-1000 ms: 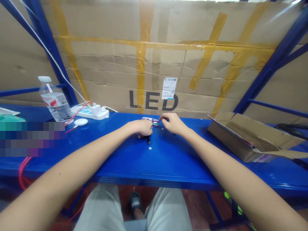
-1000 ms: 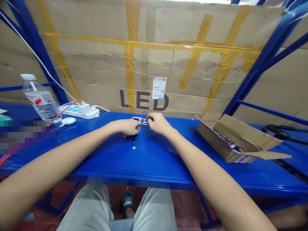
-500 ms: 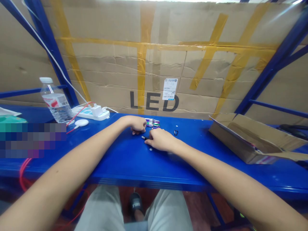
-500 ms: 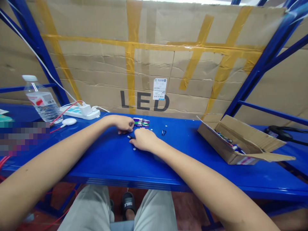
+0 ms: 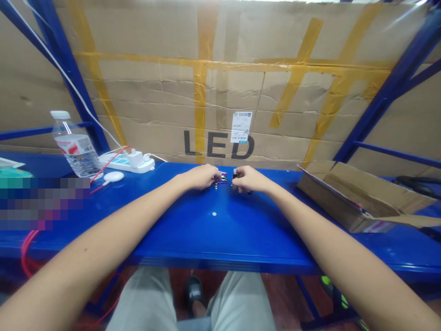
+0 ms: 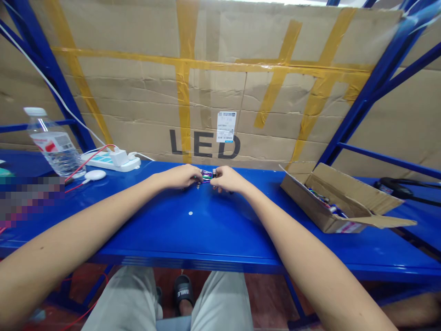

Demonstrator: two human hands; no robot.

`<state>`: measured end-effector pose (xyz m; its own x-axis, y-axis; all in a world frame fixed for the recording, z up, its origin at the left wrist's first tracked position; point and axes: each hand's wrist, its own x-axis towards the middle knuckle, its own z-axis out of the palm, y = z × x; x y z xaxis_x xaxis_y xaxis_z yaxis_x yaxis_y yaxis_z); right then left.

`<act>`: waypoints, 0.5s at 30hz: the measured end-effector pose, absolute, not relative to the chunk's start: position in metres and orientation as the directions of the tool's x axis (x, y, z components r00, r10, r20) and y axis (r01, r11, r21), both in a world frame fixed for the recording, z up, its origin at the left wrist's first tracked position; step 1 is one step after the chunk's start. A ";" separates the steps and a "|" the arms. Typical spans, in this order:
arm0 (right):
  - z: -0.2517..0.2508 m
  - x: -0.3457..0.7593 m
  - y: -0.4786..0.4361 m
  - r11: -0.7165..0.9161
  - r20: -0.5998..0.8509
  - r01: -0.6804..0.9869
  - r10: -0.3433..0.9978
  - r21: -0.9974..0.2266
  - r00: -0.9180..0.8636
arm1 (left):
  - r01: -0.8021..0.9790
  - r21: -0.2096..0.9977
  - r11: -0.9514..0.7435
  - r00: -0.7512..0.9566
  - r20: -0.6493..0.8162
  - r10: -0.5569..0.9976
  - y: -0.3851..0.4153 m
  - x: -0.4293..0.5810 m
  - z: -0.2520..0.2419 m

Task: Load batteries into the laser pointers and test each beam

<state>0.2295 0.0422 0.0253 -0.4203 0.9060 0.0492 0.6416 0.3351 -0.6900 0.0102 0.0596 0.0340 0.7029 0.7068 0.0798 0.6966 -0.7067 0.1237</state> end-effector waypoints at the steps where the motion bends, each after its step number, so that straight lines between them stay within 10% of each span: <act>1: 0.024 0.228 0.042 0.341 0.045 0.631 0.899 -0.697 -0.435 | 0.684 0.112 -0.721 0.718 0.072 0.692 0.060 0.011 0.032; 15: 0.021 0.218 0.031 0.436 0.060 0.551 0.819 -0.712 -0.571 | 0.739 0.032 -0.673 0.673 0.015 0.739 0.065 0.002 0.035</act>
<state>0.2185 0.0309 0.0214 -0.5709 0.8189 0.0595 0.5511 0.4359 -0.7116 0.0022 0.0650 0.0346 0.6730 0.7395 0.0151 0.7389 -0.6731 0.0319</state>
